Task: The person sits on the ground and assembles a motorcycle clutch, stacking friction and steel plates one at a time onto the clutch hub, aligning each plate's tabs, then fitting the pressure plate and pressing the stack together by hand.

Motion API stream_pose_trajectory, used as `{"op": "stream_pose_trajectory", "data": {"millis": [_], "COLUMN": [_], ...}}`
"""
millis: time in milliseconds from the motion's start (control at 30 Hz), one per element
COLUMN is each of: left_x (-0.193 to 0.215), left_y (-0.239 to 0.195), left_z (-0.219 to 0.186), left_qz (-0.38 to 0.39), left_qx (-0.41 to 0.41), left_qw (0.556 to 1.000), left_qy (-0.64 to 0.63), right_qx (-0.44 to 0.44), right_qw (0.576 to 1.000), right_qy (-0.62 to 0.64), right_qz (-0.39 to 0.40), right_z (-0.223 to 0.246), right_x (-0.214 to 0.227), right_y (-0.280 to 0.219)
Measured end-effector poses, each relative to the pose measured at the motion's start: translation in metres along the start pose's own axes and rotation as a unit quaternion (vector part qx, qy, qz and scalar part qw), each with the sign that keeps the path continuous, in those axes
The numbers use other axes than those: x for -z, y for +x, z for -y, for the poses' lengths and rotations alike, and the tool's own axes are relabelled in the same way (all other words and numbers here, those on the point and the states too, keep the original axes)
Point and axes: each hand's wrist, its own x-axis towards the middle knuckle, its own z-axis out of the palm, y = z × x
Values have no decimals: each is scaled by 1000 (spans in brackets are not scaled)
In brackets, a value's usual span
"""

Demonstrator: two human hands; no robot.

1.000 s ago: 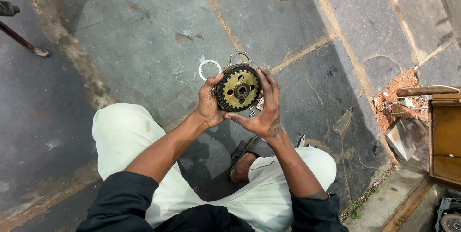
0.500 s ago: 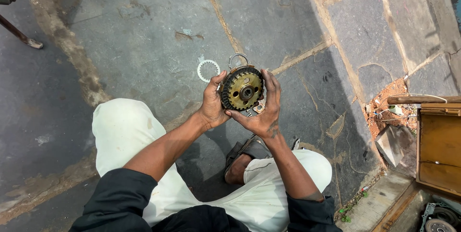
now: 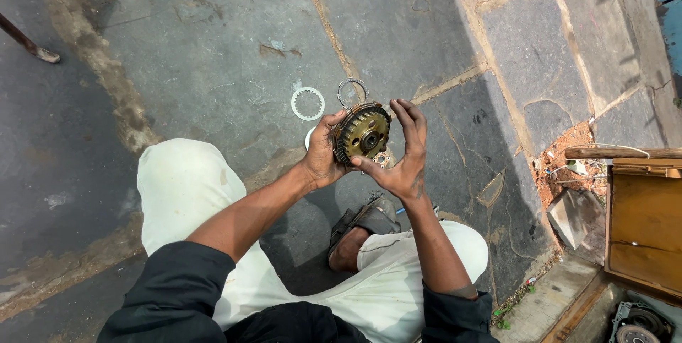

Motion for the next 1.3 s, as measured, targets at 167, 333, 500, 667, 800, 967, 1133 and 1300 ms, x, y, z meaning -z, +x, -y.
{"op": "stream_pose_trajectory", "data": {"millis": [167, 333, 500, 667, 800, 967, 1133, 1300], "left_x": [15, 23, 22, 20, 16, 17, 18, 20], "left_y": [1, -2, -3, 0, 0, -1, -1, -3], "left_z": [25, 43, 50, 50, 49, 49, 50, 51], "left_qz": [-35, -55, -54, -49, -63, -56, -57, -44], "left_qx": [85, 134, 160, 184, 185, 180, 187, 186], "left_qw": [995, 987, 981, 978, 975, 976, 974, 976], "left_qy": [37, 68, 94, 87, 105, 105, 112, 109], "right_qx": [-86, -126, -158, -183, -187, -161, -149, -144], "right_qw": [996, 992, 986, 982, 980, 985, 987, 987], "right_qy": [14, -27, -54, -52, -63, -62, -63, -66], "right_qz": [-12, -2, 21, 18, 6, -3, -9, -10], "right_z": [-5, -9, -14, -12, -13, -12, -15, -19], "right_x": [-1, -3, -4, -4, -8, -11, -16, -19], "right_y": [-3, -4, -6, -7, -8, -10, -13, -14]}}
